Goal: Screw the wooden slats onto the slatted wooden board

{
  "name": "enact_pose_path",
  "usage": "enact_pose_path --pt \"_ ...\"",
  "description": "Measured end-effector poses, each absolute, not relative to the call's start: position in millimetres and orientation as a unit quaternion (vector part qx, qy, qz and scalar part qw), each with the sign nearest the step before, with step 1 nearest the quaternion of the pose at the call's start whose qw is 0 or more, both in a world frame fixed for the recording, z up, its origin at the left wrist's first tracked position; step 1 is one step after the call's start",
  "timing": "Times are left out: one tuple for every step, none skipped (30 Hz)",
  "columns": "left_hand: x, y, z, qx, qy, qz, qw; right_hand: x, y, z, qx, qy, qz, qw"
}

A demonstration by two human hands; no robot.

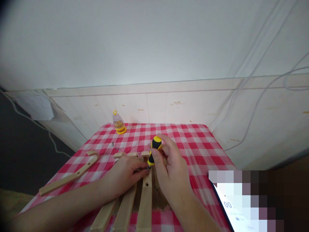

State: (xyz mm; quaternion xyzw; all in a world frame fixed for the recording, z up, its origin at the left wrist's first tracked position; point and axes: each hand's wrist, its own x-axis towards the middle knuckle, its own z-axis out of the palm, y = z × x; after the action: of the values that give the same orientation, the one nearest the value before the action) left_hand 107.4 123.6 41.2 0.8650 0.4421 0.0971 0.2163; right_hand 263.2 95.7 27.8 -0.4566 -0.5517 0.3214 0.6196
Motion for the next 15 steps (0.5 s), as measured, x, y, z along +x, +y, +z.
enact_pose_path --pt "107.0 123.8 40.3 0.866 0.440 0.100 0.216 262.8 95.0 27.5 -0.450 -0.552 0.324 0.623" --pt "106.7 124.0 39.4 0.867 0.438 0.102 0.214 262.5 94.3 27.2 -0.446 -0.554 0.325 0.623" --pt "106.5 124.2 38.7 0.869 0.436 0.102 0.212 262.2 93.7 26.8 -0.446 -0.558 0.324 0.620" --pt "106.3 124.4 38.2 0.871 0.433 0.102 0.209 262.0 93.3 26.2 -0.446 -0.565 0.321 0.615" --pt "106.2 124.6 37.9 0.873 0.430 0.101 0.207 261.9 93.1 25.4 -0.445 -0.573 0.315 0.612" --pt "106.2 124.9 37.6 0.875 0.427 0.100 0.204 261.8 93.2 24.4 -0.446 -0.581 0.305 0.609" --pt "106.1 125.2 37.4 0.877 0.424 0.100 0.202 261.8 93.3 23.3 -0.446 -0.589 0.293 0.607" --pt "106.0 125.5 37.2 0.878 0.423 0.101 0.201 261.9 93.4 22.3 -0.446 -0.594 0.281 0.607" --pt "105.8 126.0 36.9 0.879 0.421 0.102 0.200 261.9 93.5 21.3 -0.444 -0.599 0.272 0.608" --pt "105.6 126.5 36.7 0.880 0.420 0.101 0.198 262.0 93.5 20.5 -0.442 -0.602 0.265 0.610" --pt "105.3 127.2 36.5 0.881 0.419 0.100 0.194 262.2 93.4 19.8 -0.439 -0.606 0.261 0.610" --pt "104.9 128.0 36.3 0.883 0.417 0.099 0.190 262.4 93.3 19.3 -0.435 -0.610 0.258 0.610" --pt "104.6 128.8 36.1 0.886 0.413 0.099 0.186 262.7 93.2 18.9 -0.433 -0.614 0.255 0.609" --pt "104.3 129.7 36.0 0.890 0.407 0.100 0.183 263.2 93.1 18.5 -0.432 -0.619 0.248 0.607" --pt "104.0 130.6 36.0 0.893 0.400 0.101 0.180 263.7 93.1 18.2 -0.434 -0.623 0.242 0.604"
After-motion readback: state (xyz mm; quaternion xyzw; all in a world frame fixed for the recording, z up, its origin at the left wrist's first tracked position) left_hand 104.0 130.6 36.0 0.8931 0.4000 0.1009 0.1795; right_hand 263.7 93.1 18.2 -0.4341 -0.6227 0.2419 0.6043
